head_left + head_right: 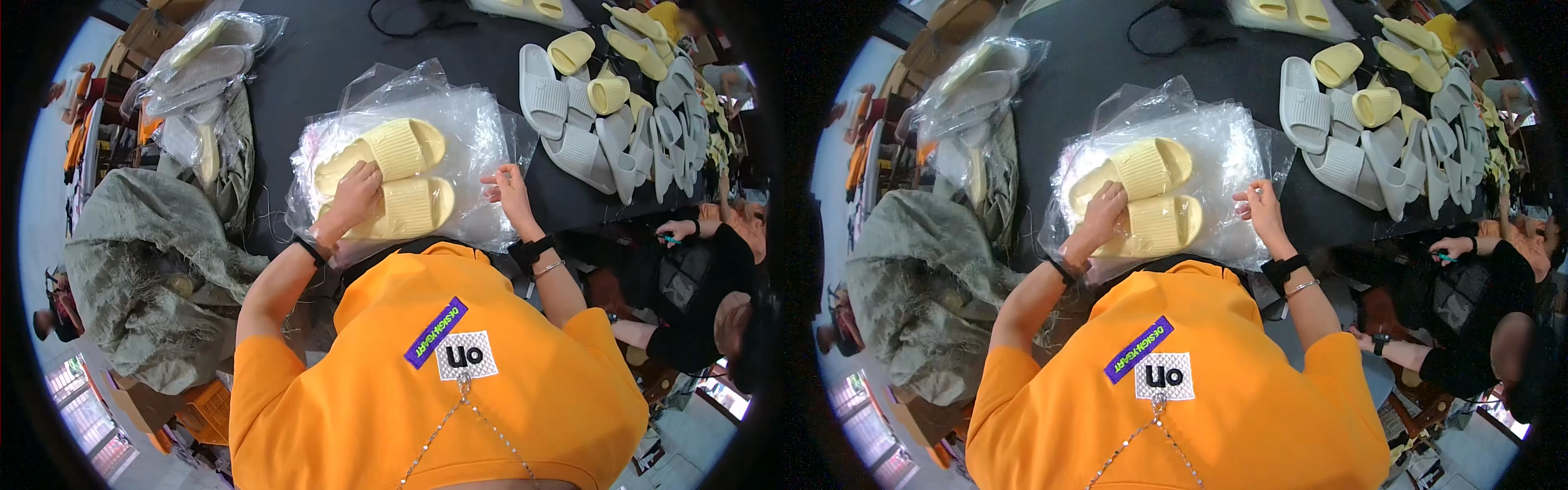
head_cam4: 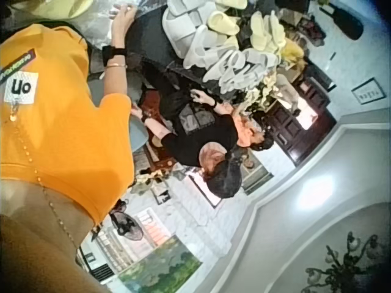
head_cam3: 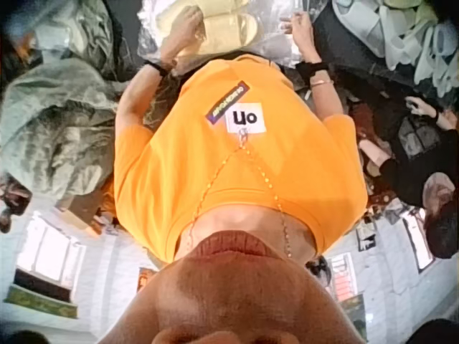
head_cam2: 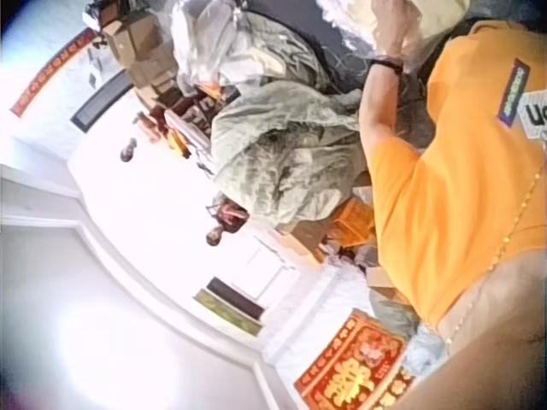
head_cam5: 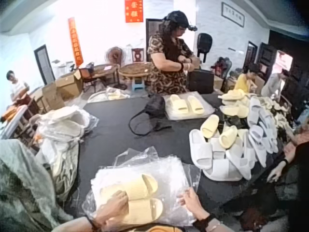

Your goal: Packing pairs of slippers into plastic bags at a factory workbench.

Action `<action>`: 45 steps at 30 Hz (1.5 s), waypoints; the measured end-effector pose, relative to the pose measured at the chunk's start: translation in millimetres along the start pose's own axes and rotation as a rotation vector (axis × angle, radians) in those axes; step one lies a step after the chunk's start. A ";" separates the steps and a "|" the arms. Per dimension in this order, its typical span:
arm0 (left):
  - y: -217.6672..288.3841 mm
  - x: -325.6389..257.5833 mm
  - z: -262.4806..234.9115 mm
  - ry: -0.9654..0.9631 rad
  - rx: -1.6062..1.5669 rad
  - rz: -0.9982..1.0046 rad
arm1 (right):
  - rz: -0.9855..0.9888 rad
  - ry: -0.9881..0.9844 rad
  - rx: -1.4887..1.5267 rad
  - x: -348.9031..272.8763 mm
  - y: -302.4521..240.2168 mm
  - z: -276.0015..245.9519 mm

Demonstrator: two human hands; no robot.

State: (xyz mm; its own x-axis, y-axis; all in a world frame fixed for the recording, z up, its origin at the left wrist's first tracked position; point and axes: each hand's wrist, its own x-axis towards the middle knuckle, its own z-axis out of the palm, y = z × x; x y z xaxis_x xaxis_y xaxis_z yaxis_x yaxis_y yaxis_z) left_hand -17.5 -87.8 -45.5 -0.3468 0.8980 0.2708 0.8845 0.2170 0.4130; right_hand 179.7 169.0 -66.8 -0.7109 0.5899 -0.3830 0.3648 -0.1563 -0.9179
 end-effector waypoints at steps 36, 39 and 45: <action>-47.9 -17.6 2.7 -0.095 0.192 -0.169 | -0.403 0.119 -0.553 -12.5 13.5 -25.7; -99.6 -76.7 2.1 0.207 -0.349 -0.621 | -0.448 0.100 -0.611 -16.8 15.4 -15.4; -131.6 -120.6 -113.3 0.480 0.151 -0.930 | -0.391 0.032 -0.671 -28.3 9.8 -11.6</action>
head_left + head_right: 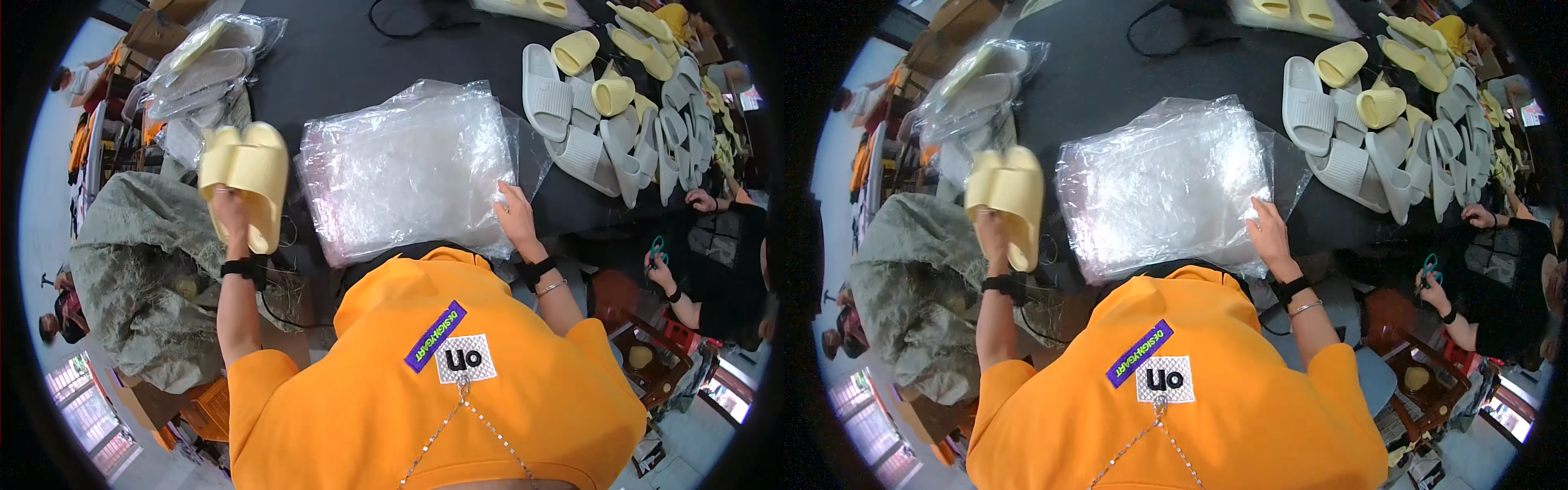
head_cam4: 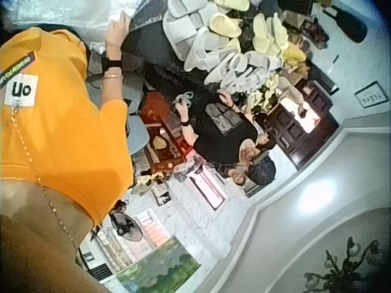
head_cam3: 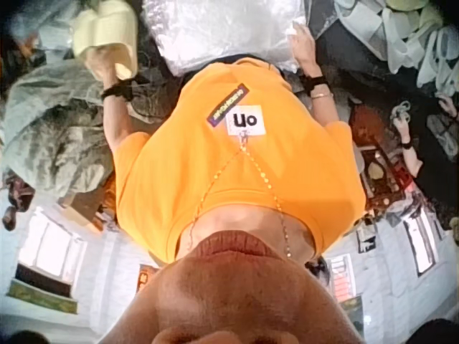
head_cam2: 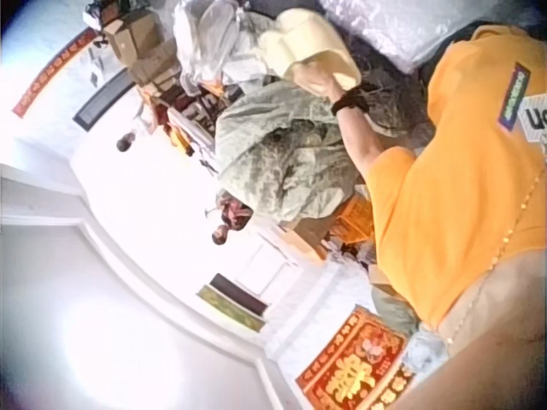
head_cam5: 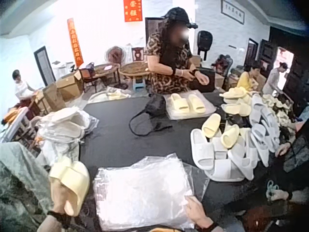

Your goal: Packing pairs of slippers into plastic bags at a factory workbench.

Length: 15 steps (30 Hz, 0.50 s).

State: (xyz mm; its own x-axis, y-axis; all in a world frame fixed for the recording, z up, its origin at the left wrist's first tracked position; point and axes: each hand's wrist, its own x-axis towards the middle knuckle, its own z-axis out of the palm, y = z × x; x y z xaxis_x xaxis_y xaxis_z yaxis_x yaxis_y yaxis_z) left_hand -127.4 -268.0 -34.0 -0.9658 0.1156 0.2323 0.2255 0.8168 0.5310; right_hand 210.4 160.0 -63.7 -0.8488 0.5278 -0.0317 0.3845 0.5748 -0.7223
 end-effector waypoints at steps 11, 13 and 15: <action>265.9 -59.0 -18.8 -0.374 -0.514 1.127 | -0.073 -0.081 0.183 8.0 3.6 15.7; 271.3 -87.4 38.3 -0.554 -0.402 1.098 | -0.205 -0.069 0.338 10.4 -30.7 0.8; 264.4 -88.8 84.5 -0.534 -0.238 1.096 | -0.059 -0.020 0.627 6.5 3.3 29.2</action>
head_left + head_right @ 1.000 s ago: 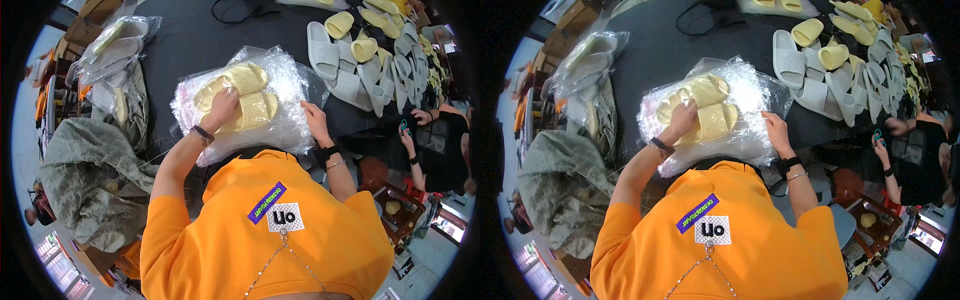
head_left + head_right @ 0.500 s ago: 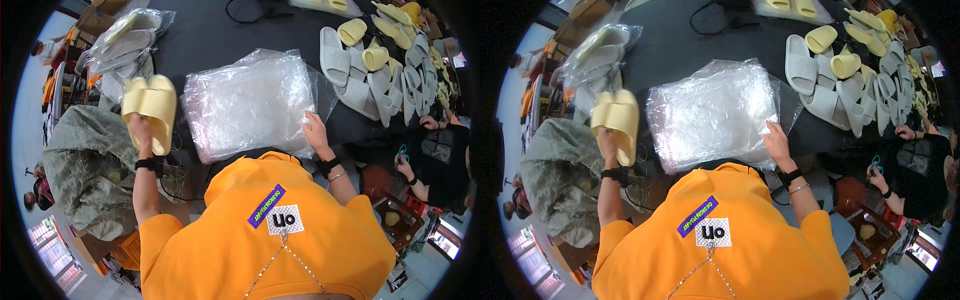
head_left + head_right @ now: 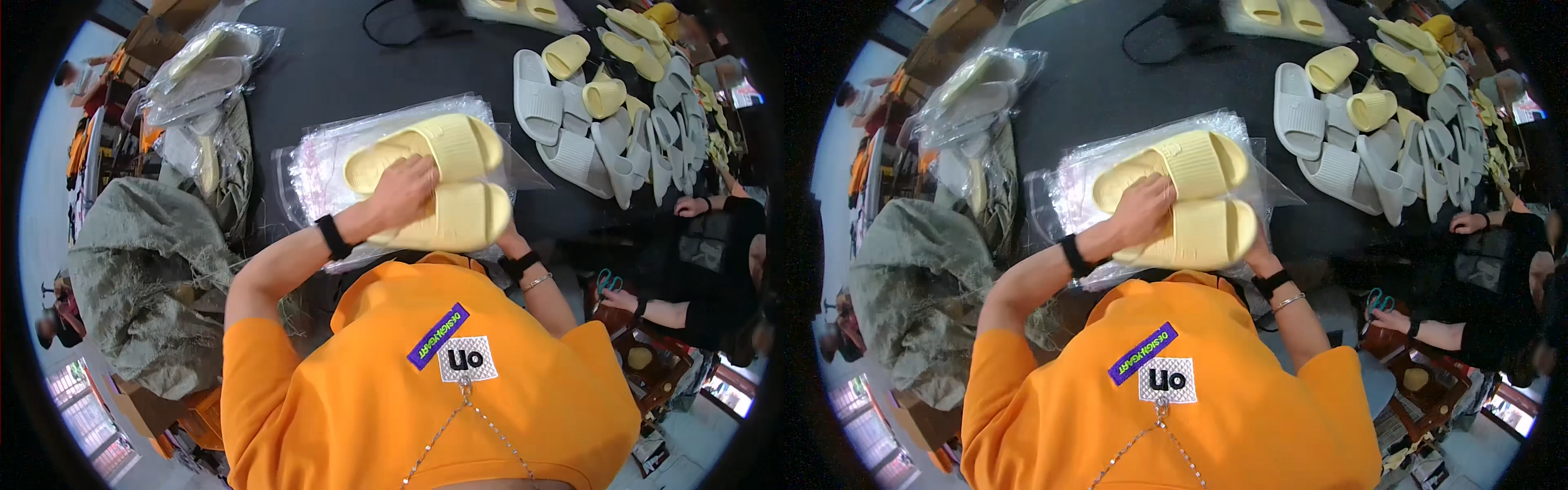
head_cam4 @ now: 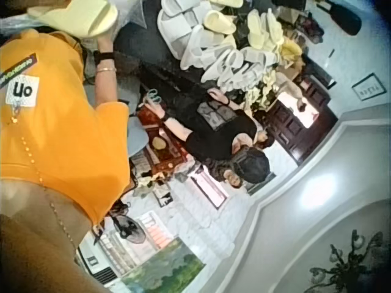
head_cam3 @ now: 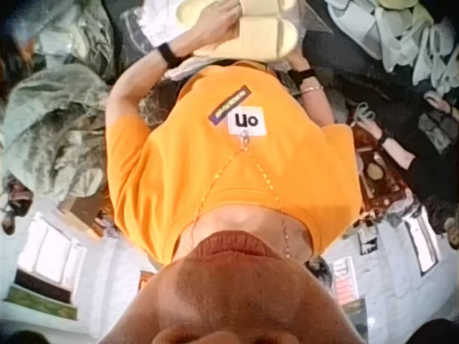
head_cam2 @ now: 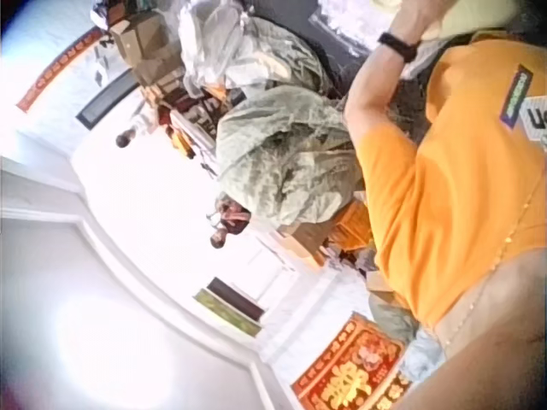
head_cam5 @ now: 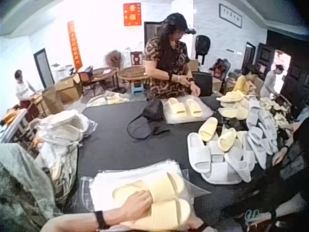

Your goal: Packing pairs of slippers into plastic bags at a factory workbench.

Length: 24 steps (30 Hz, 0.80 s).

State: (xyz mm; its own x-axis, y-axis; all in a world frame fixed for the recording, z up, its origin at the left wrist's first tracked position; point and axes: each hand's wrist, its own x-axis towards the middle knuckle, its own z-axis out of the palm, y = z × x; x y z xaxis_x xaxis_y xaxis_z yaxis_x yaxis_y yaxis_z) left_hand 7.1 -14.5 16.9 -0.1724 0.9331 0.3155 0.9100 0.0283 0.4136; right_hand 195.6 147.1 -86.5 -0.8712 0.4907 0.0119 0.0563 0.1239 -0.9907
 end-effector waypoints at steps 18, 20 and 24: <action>-113.7 -10.7 58.6 0.094 0.372 -0.377 | -0.320 -0.227 -1.001 15.5 -21.3 27.5; -110.4 -10.6 62.1 0.090 0.346 -0.357 | -0.192 -0.314 -0.930 21.2 -25.8 41.4; -119.5 -33.9 48.2 0.092 0.304 -0.398 | -0.041 -0.475 -0.995 28.9 6.3 39.0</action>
State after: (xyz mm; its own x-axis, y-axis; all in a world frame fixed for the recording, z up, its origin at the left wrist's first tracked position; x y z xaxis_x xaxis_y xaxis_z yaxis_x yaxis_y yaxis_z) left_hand -77.6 -32.2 -84.4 -0.5478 0.7940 0.2634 0.8334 0.4908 0.2539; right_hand 151.8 128.3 -97.7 -0.9681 0.1153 -0.2227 0.2048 0.8760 -0.4367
